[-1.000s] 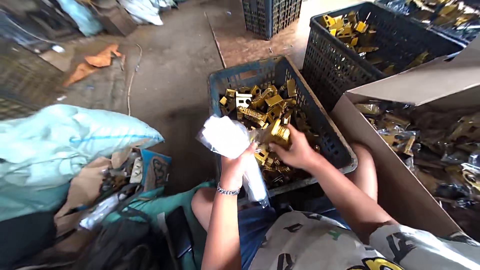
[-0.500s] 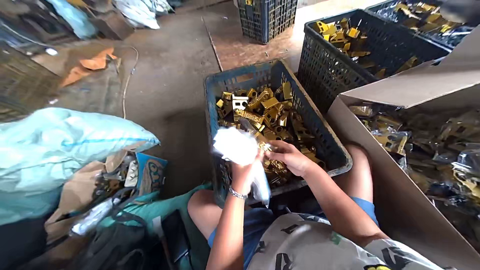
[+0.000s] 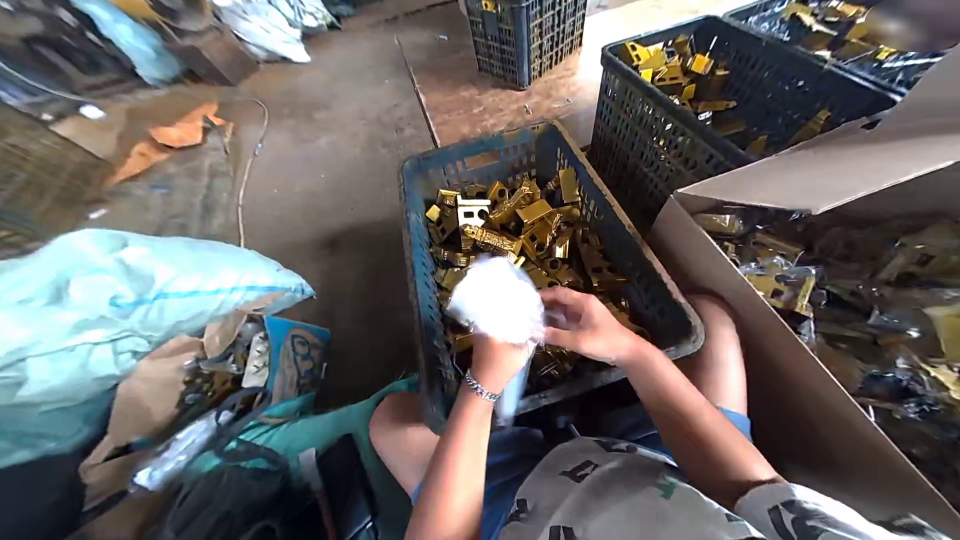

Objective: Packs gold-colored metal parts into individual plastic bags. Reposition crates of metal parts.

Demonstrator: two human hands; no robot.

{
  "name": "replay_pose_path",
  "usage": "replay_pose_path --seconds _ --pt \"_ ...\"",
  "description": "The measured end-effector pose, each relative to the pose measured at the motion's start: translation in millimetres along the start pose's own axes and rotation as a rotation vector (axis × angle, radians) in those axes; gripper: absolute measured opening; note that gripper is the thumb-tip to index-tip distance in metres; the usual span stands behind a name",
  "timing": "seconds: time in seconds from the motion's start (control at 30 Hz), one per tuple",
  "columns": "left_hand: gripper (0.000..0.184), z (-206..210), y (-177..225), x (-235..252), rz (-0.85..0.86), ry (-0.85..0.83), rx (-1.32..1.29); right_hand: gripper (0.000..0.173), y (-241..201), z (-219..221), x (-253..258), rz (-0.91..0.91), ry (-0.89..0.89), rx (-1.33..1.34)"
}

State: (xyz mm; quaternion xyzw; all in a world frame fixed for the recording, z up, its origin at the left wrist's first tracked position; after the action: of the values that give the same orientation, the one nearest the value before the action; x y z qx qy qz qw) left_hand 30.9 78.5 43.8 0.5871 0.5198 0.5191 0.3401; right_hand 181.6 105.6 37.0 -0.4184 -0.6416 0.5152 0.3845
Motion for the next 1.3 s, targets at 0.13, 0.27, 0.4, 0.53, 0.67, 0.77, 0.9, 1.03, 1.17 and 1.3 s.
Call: replay_pose_path --seconds 0.13,0.27,0.4,0.53,0.67,0.77,0.9,1.03,1.17,1.3 --pt "0.043 4.1 0.6 -1.4 -0.041 -0.014 -0.175 0.013 -2.8 1.2 6.6 0.092 0.011 -0.066" --pt "0.054 10.8 2.1 -3.3 -0.355 -0.113 -0.681 0.008 7.9 4.8 3.0 0.140 -0.006 0.024" --pt "0.054 -18.3 -6.8 13.9 -0.139 -0.062 -0.202 0.012 9.5 22.1 -9.3 0.169 -0.373 0.025" --pt "0.043 -64.8 -13.4 19.1 0.079 0.194 0.301 0.010 19.4 -14.2 2.0 0.240 -0.202 -0.117" --pt "0.034 -91.6 -16.1 13.6 -0.059 0.392 -0.193 0.030 22.9 -33.5 6.9 0.240 0.044 -0.013" --pt "0.022 -33.1 -4.8 3.1 -0.307 -0.022 -0.458 0.026 3.5 10.5 12.4 0.111 -0.188 -0.109" --pt "0.024 -30.7 -10.4 4.3 -0.248 -0.067 -0.429 0.036 -22.2 28.9 30.6 -0.122 -0.360 -0.138" --pt "0.040 -95.8 -34.9 -1.0 -0.070 0.328 -0.150 0.020 17.3 -4.3 59.4 0.036 -0.145 -0.402" --pt "0.034 -98.0 -41.0 -12.7 -0.079 0.379 -0.216 0.056 125.5 62.2 19.9 0.458 -0.898 -1.131" --pt "0.039 -85.7 -42.4 -13.6 -0.041 0.382 -0.179 0.053 139.3 77.0 13.6 0.480 -1.022 -1.213"
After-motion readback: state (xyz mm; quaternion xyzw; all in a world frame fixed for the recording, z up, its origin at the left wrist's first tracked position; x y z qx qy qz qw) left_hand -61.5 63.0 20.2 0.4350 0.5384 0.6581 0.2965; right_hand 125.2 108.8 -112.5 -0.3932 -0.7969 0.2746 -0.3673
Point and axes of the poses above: each hand's wrist, its own x-axis towards the middle knuckle, its own z-axis out of the palm, y = z × x, the point moved 8 cm from there along x, towards the middle knuckle, and after that the axes turned 10 degrees about -x, right-handed, at the moved point
